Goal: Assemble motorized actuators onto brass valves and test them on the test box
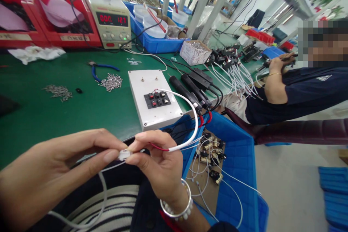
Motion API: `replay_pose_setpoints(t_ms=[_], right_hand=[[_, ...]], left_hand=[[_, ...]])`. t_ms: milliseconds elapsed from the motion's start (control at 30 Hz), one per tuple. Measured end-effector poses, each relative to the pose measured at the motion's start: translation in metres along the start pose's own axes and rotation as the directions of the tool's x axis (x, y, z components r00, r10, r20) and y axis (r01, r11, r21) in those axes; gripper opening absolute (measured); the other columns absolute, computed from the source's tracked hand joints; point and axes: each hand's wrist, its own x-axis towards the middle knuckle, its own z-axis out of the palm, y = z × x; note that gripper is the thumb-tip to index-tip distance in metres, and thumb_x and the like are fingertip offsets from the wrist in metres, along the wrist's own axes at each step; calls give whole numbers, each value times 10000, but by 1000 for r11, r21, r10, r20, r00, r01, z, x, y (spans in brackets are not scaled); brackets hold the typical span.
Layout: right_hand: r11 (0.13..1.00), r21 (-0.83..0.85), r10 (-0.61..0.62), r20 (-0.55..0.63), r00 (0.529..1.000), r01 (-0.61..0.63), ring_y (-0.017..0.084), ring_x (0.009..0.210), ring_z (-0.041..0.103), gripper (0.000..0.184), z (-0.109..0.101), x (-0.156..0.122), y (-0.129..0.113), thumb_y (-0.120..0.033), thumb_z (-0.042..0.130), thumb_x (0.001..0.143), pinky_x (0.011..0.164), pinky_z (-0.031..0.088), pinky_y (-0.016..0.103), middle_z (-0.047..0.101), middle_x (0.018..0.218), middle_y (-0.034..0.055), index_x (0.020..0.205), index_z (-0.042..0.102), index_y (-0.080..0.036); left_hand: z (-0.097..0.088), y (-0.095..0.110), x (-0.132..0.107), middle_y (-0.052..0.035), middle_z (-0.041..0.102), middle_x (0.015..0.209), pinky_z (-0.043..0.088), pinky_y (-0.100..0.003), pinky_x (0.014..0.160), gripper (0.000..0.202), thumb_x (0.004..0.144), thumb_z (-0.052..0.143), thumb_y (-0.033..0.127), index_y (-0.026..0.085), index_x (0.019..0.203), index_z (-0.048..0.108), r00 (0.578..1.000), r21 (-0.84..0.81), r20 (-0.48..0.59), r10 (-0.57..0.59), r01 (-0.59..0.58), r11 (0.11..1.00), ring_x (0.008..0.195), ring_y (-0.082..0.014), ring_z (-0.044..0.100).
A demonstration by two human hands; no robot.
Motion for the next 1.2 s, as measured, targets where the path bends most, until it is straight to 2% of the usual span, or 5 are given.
replay_pose_setpoints(t_ms=[233, 400, 900, 1067, 1200], right_hand=[[1000, 8, 12, -14, 1000, -12, 100, 776, 706, 319, 1, -1, 1, -141, 854, 851, 757, 637, 185, 703, 846, -26, 1106, 759, -307], [1000, 18, 15, 11, 1000, -15, 80, 804, 699, 312, 2, -2, 0, -139, 842, 867, 780, 616, 152, 704, 866, -26, 1118, 760, -304], [991, -120, -44, 114, 993, 58, 140, 758, 689, 349, 3, -4, 2, -188, 834, 885, 690, 600, 254, 728, 847, -13, 1184, 739, -340], [997, -65, -41, 72, 997, 46, 110, 778, 689, 377, 1, -3, 4, -108, 838, 863, 733, 610, 215, 715, 860, -17, 1170, 748, -307], [1000, -16, -24, 45, 999, 25, 85, 803, 696, 380, 2, -4, 7, -80, 833, 858, 772, 611, 168, 714, 881, -24, 1160, 754, -297]], left_hand=[[2, 2, 1, 137, 758, 765, 490, -69, 584, 245, 991, 583, 391, 374, 839, 775, 998, 11, -64, -19, 20, 1000, 642, -56, 698], [3, 6, 3, 114, 702, 665, 455, -79, 540, 176, 796, 803, 442, 316, 696, 733, 985, -60, -133, -110, 103, 993, 582, -61, 637], [-4, -8, 7, 42, 647, 643, 387, -144, 499, 339, 820, 743, 545, 229, 714, 681, 893, -277, 301, -333, 417, 866, 593, -100, 549], [-7, -10, 3, 77, 720, 706, 495, -140, 588, 204, 891, 691, 470, 306, 788, 756, 941, -223, 208, -266, 310, 924, 646, -103, 666], [0, -6, -3, 117, 723, 741, 472, -130, 609, 205, 977, 627, 339, 307, 800, 725, 999, 30, -48, -1, 3, 1000, 645, -67, 663]])
